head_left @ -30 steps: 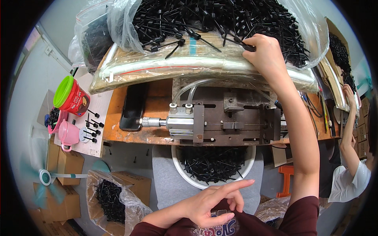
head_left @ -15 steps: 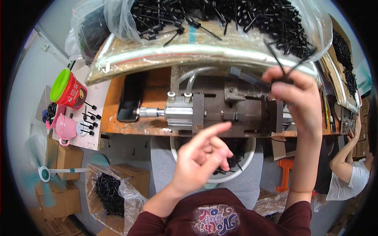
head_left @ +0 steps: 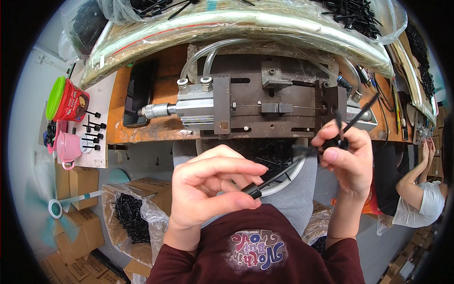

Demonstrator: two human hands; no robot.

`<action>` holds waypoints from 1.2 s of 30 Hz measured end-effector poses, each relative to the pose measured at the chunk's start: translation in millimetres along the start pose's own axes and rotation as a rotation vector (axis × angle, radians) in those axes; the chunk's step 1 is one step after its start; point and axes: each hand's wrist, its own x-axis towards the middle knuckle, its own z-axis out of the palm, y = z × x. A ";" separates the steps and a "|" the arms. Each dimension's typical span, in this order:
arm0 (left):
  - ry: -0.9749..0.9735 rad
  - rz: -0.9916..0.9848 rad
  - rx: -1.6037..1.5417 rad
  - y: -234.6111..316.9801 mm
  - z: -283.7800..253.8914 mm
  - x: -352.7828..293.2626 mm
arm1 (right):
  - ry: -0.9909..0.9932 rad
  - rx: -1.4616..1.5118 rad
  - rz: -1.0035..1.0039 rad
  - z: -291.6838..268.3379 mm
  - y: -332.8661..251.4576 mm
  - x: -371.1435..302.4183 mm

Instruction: The recorder is assembling small black plastic electronic connectors using a pneumatic press jig.

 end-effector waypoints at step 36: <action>-0.168 0.461 0.851 -30.6 26.5 44.9 | 0.248 0.004 -0.012 22.4 32.6 -40.2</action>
